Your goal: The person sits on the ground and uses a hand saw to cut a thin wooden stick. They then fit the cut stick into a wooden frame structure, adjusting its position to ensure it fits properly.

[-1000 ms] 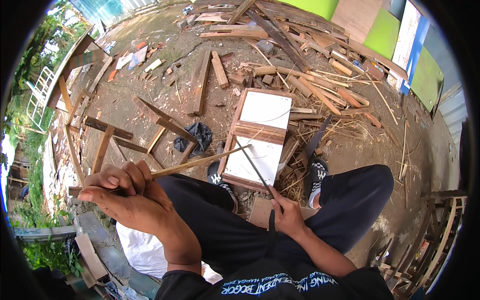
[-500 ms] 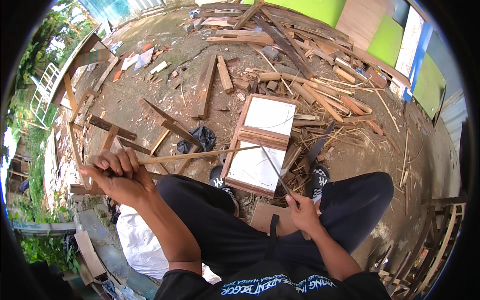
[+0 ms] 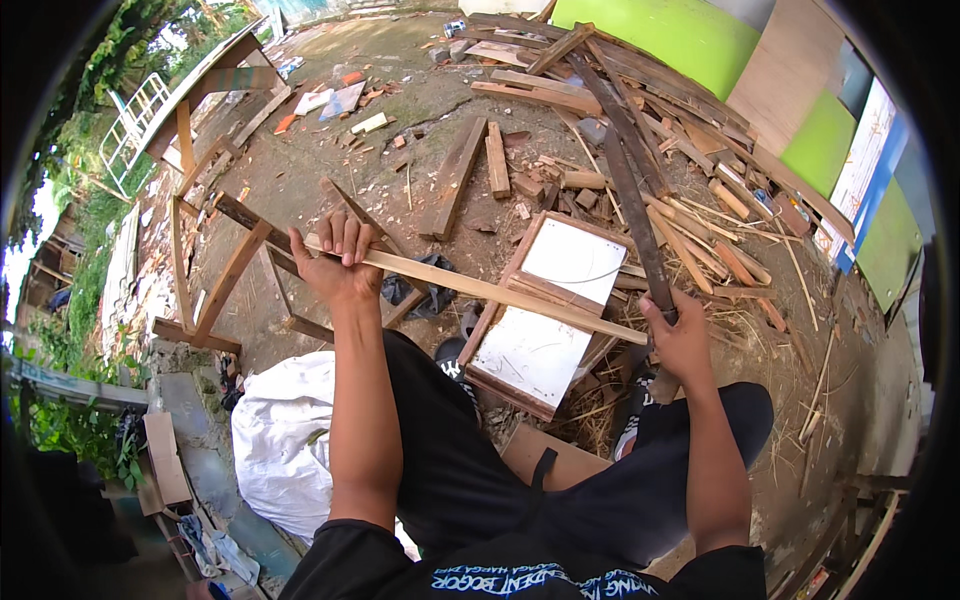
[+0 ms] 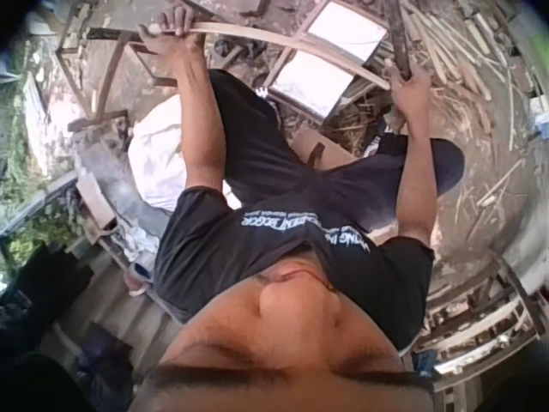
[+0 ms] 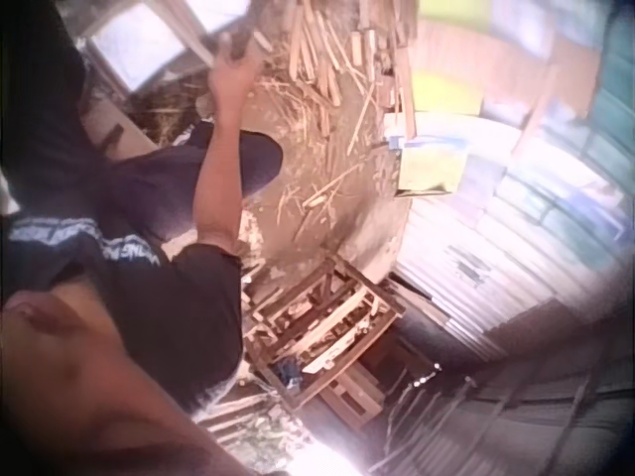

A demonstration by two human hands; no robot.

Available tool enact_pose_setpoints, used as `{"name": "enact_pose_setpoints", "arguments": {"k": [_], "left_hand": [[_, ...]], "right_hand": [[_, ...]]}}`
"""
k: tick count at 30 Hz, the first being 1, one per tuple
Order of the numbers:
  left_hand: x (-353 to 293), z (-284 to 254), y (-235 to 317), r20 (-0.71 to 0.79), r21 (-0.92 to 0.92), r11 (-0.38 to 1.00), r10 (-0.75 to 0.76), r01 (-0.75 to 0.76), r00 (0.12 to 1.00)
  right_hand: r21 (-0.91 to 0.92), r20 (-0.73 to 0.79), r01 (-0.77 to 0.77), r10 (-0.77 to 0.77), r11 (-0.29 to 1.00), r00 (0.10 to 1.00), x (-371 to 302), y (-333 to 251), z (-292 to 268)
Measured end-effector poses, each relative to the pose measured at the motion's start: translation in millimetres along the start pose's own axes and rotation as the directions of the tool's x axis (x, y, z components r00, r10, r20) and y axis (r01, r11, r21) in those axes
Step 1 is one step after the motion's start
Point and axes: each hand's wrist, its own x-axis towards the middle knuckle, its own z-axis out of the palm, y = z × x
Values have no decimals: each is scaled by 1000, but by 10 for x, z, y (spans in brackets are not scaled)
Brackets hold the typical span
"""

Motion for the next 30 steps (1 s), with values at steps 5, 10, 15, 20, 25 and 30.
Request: {"name": "enact_pose_setpoints", "arguments": {"k": [5,10,15,20,25,30], "left_hand": [[119,-93,-160,25,-43,994,-101,102,995],[203,-126,-455,-21,3,982,-188,189,982],[245,-77,-774,-33,46,968,-246,247,969],[344,-170,-896,-7,3,960,-279,279,960],[346,-139,-973,-71,149,966,-204,213,976],[389,-164,-1019,-94,244,950,-174,192,980]], "right_hand": [[3,194,-28,27,1000,981,30,-114,232],[101,334,-39,3,994,943,93,-171,453],[202,450,-96,-5,975,893,133,-101,725],[240,529,-276,113,930,841,161,-93,885],[310,594,-407,159,859,788,155,-63,945],[281,637,-402,144,871,757,129,-64,967]]}}
